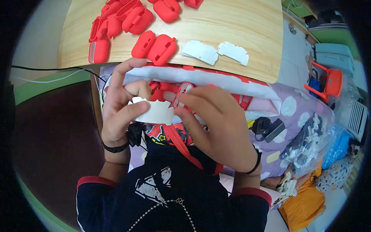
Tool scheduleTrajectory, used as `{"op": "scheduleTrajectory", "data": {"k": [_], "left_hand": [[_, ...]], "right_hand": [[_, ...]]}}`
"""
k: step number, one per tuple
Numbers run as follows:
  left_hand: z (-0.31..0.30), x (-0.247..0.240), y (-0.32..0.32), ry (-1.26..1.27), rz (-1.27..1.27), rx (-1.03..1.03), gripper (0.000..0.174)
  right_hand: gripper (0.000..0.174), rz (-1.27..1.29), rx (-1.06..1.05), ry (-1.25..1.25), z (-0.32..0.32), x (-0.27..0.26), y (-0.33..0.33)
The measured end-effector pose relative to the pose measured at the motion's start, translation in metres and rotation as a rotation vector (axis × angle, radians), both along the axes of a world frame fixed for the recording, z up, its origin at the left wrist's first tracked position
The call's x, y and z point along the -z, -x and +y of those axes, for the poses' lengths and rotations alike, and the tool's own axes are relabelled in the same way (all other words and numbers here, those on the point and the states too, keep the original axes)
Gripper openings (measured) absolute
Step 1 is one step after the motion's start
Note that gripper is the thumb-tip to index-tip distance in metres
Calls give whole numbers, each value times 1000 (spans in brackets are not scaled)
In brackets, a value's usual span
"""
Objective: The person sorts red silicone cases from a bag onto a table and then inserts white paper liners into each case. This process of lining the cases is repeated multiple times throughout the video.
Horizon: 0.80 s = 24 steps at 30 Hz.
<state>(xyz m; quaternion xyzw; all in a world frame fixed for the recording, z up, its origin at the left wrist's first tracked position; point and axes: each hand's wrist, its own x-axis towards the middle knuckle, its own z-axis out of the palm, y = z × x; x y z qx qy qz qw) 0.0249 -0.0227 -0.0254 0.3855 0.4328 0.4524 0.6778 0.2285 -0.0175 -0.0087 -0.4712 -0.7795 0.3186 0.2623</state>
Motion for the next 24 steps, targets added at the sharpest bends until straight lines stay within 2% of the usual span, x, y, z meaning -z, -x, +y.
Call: {"op": "scheduleTrajectory", "data": {"k": [1,5,7,8,10,11,13,14,17,18,21,24], "left_hand": [[1,-2,0,-2,9,9,68],[2,-6,-3,43,25,33,68],[3,-6,-4,80,-19,57,63],[4,-6,-4,90,-62,77,59],[7,-1,3,97,-124,143,49],[10,0,7,48,-42,88,47],[18,3,10,-47,119,-18,42],[26,2,5,-89,536,-177,42],[53,27,20,-822,1461,-181,48],[53,30,19,-631,1427,-145,48],[61,48,29,-533,1317,-148,48],[54,44,30,-441,1172,-337,41]], "right_hand": [[27,138,50,55,0,-1,3],[32,75,-110,-414,0,3,16],[35,15,-179,-563,-4,14,22],[40,48,-155,-575,-5,19,24],[37,109,-157,-488,-3,21,19],[35,141,-160,-444,-3,21,17],[32,164,-25,-183,-6,10,14],[31,173,41,-51,-7,6,12],[23,383,187,1,0,15,5],[24,425,248,84,0,15,5],[23,676,341,172,-4,15,2],[24,628,169,126,3,17,-11]]}}
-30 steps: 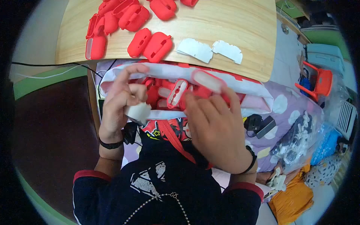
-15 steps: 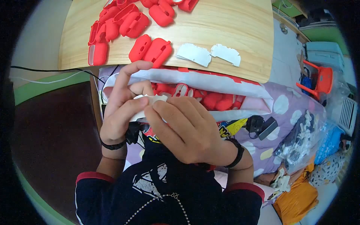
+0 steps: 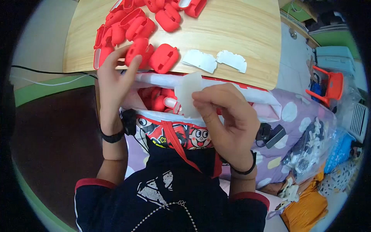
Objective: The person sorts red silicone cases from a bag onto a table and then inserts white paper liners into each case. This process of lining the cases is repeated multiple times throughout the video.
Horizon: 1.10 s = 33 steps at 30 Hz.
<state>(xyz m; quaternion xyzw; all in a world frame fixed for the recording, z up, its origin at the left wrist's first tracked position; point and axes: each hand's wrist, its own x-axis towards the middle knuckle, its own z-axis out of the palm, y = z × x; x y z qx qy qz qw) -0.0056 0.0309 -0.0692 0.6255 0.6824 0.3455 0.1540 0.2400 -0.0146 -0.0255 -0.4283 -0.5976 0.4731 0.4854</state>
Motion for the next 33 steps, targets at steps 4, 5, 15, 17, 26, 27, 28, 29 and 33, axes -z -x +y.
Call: {"op": "scheduleTrajectory", "data": {"k": [4,5,15,17,26,27,28,29,33], "left_hand": [[-21,-31,-4,233,-864,-23,32],[-27,-35,-4,311,-1125,-14,30],[-34,-25,-33,181,-1319,607,41],[-33,-19,-39,101,-1252,612,39],[-37,-20,-48,-14,-1206,571,38],[-37,-15,-47,-31,-1237,589,40],[-37,-11,-47,-46,-1269,608,43],[-38,-10,-46,-32,-1259,610,43],[-41,-12,-46,6,-1155,533,37]], "right_hand": [[31,72,14,74,1,-15,2],[32,73,16,52,2,-18,4],[31,-537,226,-415,7,-39,0],[33,-691,284,-506,5,-41,6],[33,-764,2,-637,-2,-33,22],[30,-787,3,-621,-3,-33,26],[28,-810,4,-605,-4,-33,30],[25,-833,5,-589,-5,-33,33],[26,-941,-38,-660,0,-31,35]]}}
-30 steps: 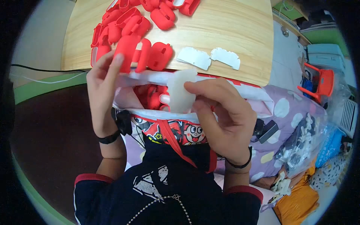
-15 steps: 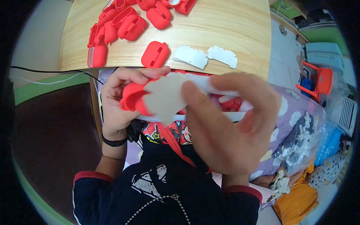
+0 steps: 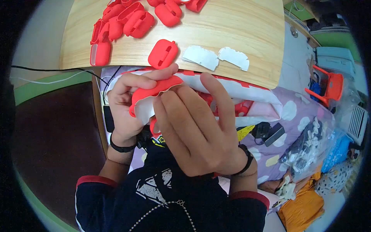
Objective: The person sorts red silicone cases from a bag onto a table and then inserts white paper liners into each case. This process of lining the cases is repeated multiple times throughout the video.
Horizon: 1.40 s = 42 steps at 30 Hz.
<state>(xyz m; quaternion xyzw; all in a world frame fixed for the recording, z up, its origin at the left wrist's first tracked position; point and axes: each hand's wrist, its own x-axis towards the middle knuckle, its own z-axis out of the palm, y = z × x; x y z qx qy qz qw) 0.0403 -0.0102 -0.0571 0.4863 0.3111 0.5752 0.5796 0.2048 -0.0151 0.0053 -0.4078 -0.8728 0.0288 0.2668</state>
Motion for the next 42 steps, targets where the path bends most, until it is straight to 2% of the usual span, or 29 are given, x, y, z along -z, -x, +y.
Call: {"op": "scheduleTrajectory", "data": {"k": [1,4,7,13,19,22,25,31,34,37,39,41,42], "left_hand": [[0,-1,-1,13,45,-33,34],[0,10,0,-43,-68,12,37],[2,14,0,-82,-70,2,36],[1,17,-3,-17,-75,-44,35],[2,18,-2,-3,-93,-65,40],[1,16,1,-47,-13,-80,41],[1,19,-1,-33,-60,-115,41],[-1,22,1,52,-42,-123,40],[-2,24,2,28,25,-149,40],[-5,22,11,38,-2,-123,42],[-4,17,18,118,39,-163,44],[-4,2,16,271,27,-227,46],[-6,2,17,297,-13,-196,47]], "right_hand": [[26,-11,-12,-6,1,2,0],[29,-5,-116,14,5,6,-3],[32,50,-120,-48,3,22,2],[34,-10,-18,-3,-4,23,14],[37,77,23,118,-5,27,21],[34,18,64,15,-10,34,21],[35,-85,203,110,-19,25,26],[45,5,207,234,-17,35,28],[42,5,185,225,-15,42,25],[40,219,-55,313,12,35,3],[30,424,-30,339,24,28,-12],[24,443,33,426,38,34,-22],[23,359,85,493,48,43,-25]]}}
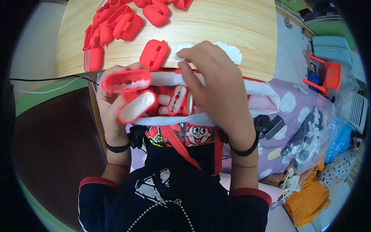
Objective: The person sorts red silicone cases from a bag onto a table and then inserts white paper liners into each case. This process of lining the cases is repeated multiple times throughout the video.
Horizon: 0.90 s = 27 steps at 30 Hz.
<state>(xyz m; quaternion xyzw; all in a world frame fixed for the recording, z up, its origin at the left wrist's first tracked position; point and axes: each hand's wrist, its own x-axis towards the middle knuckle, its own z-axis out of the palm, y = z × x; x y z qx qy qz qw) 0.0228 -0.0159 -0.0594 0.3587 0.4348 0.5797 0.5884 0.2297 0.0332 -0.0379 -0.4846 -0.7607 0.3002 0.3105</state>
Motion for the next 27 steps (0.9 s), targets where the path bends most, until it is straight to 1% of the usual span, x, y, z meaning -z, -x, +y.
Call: {"op": "scheduleTrajectory", "data": {"k": [1,2,3,4,6,7,10,11,14,17,19,22,24,25,26,27], "left_hand": [[-1,1,3,21,-46,26,49],[-2,3,5,43,-93,52,51],[-3,4,2,-4,-246,75,55],[-2,9,3,8,-381,141,58],[1,19,6,34,-652,273,67],[-2,16,1,113,-599,227,82],[5,18,-1,54,-725,327,85],[2,11,-1,166,-562,286,80],[4,7,-3,262,-724,232,79],[7,6,-5,288,-615,343,79],[9,3,-8,391,-658,340,76],[9,5,-10,490,-694,326,69],[7,7,-11,501,-712,341,63],[6,8,-13,489,-724,365,60],[5,9,-14,476,-735,391,57],[1,16,-12,454,-883,392,54]], "right_hand": [[23,-88,19,75,9,10,-1],[22,-141,7,-14,14,20,-1],[21,-195,-7,-102,18,31,-1],[21,-251,-23,-188,21,39,-1],[21,-270,-24,-131,24,47,-2],[22,-278,-23,-103,25,48,-2],[19,-256,-39,-51,27,47,-4],[17,-235,-40,-34,28,47,-6],[11,-172,-30,-6,29,48,-7],[8,-124,13,-8,29,47,-6],[6,-96,52,4,29,46,-6],[11,3,137,-70,24,29,-10],[14,-51,226,-417,13,6,-4],[15,-115,212,-510,1,-7,-1],[16,-156,136,-456,-13,-24,4],[17,-195,59,-400,-28,-42,9]]}}
